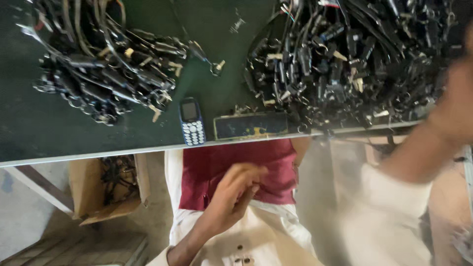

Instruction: The person sits at a workbench covered with piles of black cable assemblies and joins electrical connectors: they pick up a cable, align its plug with a mating connector, press the two together by hand, and set the joined cable aside, repeating with more cables.

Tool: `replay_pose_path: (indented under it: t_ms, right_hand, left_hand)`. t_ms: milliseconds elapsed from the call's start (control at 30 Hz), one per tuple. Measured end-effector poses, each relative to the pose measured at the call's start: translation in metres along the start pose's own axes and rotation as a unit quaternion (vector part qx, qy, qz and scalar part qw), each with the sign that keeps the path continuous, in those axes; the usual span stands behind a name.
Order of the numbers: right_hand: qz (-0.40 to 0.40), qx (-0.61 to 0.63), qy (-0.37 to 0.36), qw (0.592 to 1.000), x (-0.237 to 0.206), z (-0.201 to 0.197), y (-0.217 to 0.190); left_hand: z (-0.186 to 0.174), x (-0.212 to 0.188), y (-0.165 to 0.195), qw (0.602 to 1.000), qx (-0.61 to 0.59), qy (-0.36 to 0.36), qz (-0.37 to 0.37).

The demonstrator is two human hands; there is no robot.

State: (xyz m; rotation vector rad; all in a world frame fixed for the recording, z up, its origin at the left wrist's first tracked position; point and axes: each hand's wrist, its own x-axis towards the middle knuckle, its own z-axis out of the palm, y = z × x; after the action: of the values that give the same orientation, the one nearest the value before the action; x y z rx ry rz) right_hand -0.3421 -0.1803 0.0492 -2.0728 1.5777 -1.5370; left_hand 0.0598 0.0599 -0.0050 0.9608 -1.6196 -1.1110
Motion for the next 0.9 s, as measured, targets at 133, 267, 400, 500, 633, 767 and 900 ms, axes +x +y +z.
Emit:
replay_pose_path:
  t_ms: [133,267,400,500,633,767,900]
  right_hand:
    - [0.192,0.237,-0.058,0.950,-0.086,0.019,-0.160]
    - [0.391,0.305,-0.234,0.836,-0.134,0.104,-0.211]
    - [0.306,0.398,-0.292,0.814,-0.193,0.113,-0.182]
    - [0.201,0.368,-0.362,0.832,-0.269,0.108,-0.174]
    - [0.217,0.275,-0.520,0.779,-0.331,0.109,-0.170]
    - [0.288,0.464,-0.282,0.789,-0.294,0.125,-0.146]
    - [0.408,0.455,-0.256,0.748,-0.237,0.125,-0.145]
  left_hand:
    - [0.023,0.017,-0.006,0.997,0.056,0.012,0.055]
    - [0.051,0.023,-0.029,0.999,-0.022,-0.014,-0.046]
    - [0.045,0.010,-0.048,0.944,-0.265,0.037,-0.191]
    - [0.025,0.012,-0.055,0.910,-0.360,0.063,-0.193]
    - [0.004,0.031,-0.055,0.917,-0.361,0.137,-0.106]
    - [0.000,0.029,-0.041,0.957,-0.279,0.026,-0.074]
    - [0.012,0.010,-0.029,0.976,-0.185,-0.046,-0.107]
